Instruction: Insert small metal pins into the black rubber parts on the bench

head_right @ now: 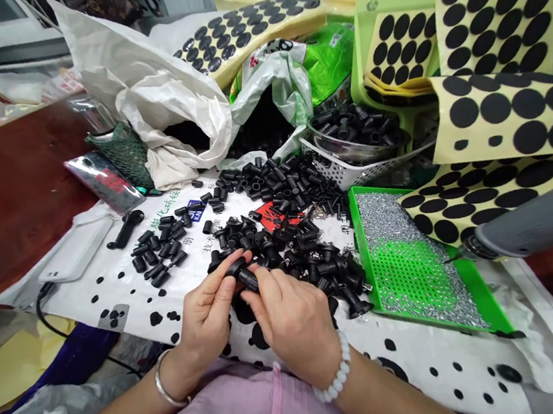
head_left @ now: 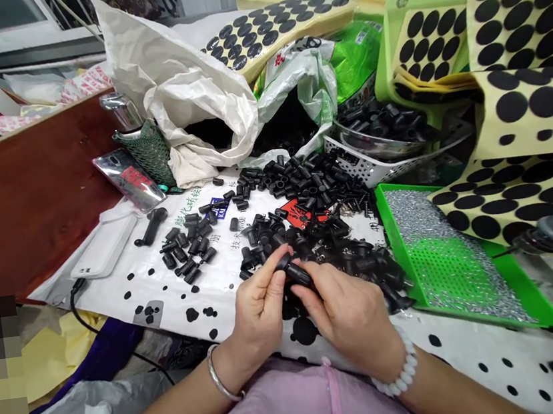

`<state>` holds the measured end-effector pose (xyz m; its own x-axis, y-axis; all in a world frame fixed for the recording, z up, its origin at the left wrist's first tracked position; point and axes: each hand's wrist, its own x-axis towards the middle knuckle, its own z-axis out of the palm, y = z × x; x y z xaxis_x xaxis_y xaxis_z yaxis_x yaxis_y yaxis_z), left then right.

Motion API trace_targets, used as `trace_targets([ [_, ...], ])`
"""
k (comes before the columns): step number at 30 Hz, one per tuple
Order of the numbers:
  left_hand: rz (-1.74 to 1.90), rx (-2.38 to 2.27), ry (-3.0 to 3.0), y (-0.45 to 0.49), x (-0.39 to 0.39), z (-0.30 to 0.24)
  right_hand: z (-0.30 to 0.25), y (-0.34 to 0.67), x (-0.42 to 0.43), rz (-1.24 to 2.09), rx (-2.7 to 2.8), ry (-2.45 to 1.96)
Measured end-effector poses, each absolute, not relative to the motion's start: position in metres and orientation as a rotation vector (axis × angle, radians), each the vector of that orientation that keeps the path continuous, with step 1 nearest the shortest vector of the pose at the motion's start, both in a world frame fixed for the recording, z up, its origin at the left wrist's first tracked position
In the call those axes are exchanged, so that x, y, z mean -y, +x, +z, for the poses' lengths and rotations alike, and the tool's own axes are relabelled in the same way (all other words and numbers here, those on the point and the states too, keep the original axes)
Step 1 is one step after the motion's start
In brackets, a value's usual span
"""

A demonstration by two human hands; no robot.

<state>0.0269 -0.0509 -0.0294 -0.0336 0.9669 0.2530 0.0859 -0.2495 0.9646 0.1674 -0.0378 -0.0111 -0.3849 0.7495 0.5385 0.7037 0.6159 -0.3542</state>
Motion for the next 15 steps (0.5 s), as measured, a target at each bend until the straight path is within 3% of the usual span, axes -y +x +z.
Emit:
trace_targets([
  [6,1.438,-1.215,1.419,0.03,0.048,-0.032,-0.012,0.161,0.037,0.323,2.065,-1.277],
  [15,1.459,-1.217,1.576,0.024,0.046,-0.032,-0.005,0.154,0.037,1.06,1.816,-1.26],
])
